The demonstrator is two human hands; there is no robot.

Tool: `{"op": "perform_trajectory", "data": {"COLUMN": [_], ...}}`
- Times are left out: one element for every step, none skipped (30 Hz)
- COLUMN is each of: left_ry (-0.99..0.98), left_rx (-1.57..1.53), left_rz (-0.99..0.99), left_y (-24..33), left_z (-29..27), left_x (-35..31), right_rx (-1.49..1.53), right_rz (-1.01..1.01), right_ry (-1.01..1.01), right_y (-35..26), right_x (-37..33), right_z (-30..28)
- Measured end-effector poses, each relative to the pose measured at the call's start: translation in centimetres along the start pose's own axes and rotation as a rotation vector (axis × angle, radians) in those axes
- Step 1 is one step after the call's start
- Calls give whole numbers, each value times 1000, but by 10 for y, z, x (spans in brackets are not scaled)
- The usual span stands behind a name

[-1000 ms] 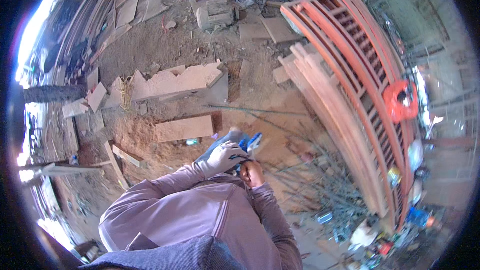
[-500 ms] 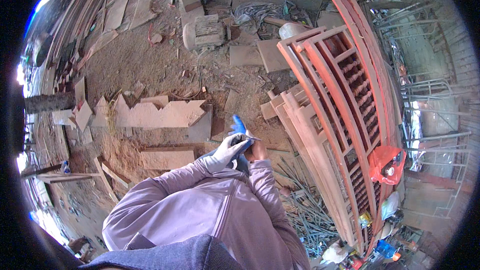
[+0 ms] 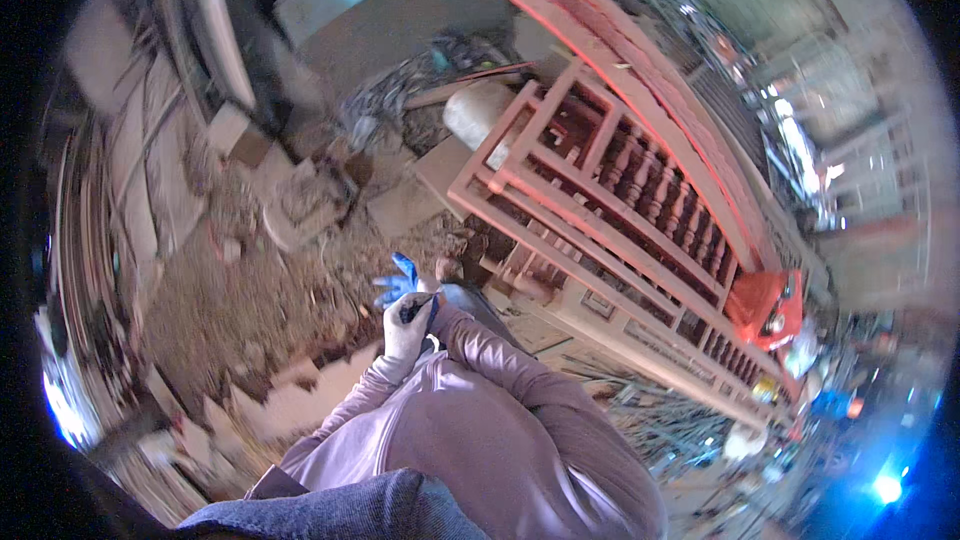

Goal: The person walks through a cluttered workshop, picks up a paint can, and then retrieves a paint sprayer. They pour liquid from a container into the sprayer's reservoir and use a brush to stir the contents.

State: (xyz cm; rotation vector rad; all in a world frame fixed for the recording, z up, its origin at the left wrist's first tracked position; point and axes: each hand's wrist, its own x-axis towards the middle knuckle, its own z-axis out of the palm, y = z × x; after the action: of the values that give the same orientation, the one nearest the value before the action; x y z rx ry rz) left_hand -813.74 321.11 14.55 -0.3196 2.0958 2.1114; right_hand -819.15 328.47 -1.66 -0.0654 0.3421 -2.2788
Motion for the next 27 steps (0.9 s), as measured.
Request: {"op": "perform_trajectory", "data": {"left_ry": [-49, -100, -70, -49, -81, -121, -153, -181, -165, -191, -239, -289, -337, -376, -403, -488, -568, -703, -813, -847, -866, -979, -955, -952, -942, -1022, -998], "left_rx": [-27, -54, 10, 57, 74, 67, 29, -5, -25, 13, 120, 125, 128, 173, 222, 311, 360, 352, 349, 298, 249, 272, 271, 257, 248, 261, 264], "left_rz": [-34, -81, -64, -47, -33, -55, -77, -97, -109, -138, -8, 9, 27, 11, -12, -1, 73, 120, 167, 273, 398, 407, 479, 560, 645, 735, 823], "left_y": [12, 21, 26, 34, 45, 51, 59, 67, 73, 70, 63, 64, 67, 61, 60, 91, 92, 102, 111, 120, 128, 113, 113, 116, 119, 113, 112], "left_z": [7, 16, 0, -10, -2, 5, 10, 12, 2, -7, -9, -12, -10, -9, -8, -4, 10, 26, 30, 34, 35, 27, 13, 1, -10, -17, -20], "left_x": [26, 48, 75, 97, 113, 130, 144, 160, 179, 199, 216, 234, 254, 279, 307, 329, 345, 354, 363, 360, 362, 375, 390, 402, 413, 423, 430], "right_rx": [115, 241, 177, 80, 52, 28, 61, 94, 55, -1, -41, -43, -37, -18, 1, 50, 105, 175, 228, 268, 291, 285, 302, 408, 513, 545, 570], "right_rz": [57, 112, 121, 134, 111, 98, 123, 153, 42, -69, -132, -164, -193, -213, -220, -202, -197, -193, -182, -260, -374, -519, -646, -794, -937, -1038, -1141], "right_ry": [52, 105, 333, 570, 539, 512, 497, 483, 578, 674, 745, 795, 841, 888, 926, 964, 1030, 1103, 1150, 1162, 1125, 980, 788, 730, 661, 682, 700], "right_y": [-23, -40, -50, -70, -87, -99, -113, -127, -138, -152, -167, -178, -190, -199, -209, -220, -234, -251, -265, -285, -299, -305, -312, -317, -320, -321, -321], "right_x": [17, 28, 63, 89, 92, 96, 102, 110, 124, 136, 141, 145, 151, 160, 171, 181, 178, 173, 171, 160, 147, 148, 150, 146, 143, 146, 149], "right_z": [-27, -54, -23, 16, 5, -18, -36, -52, -34, -16, -7, -6, -6, -7, -8, -10, -9, -1, 9, 22, 36, 31, 24, 14, 3, 6, 10]}}
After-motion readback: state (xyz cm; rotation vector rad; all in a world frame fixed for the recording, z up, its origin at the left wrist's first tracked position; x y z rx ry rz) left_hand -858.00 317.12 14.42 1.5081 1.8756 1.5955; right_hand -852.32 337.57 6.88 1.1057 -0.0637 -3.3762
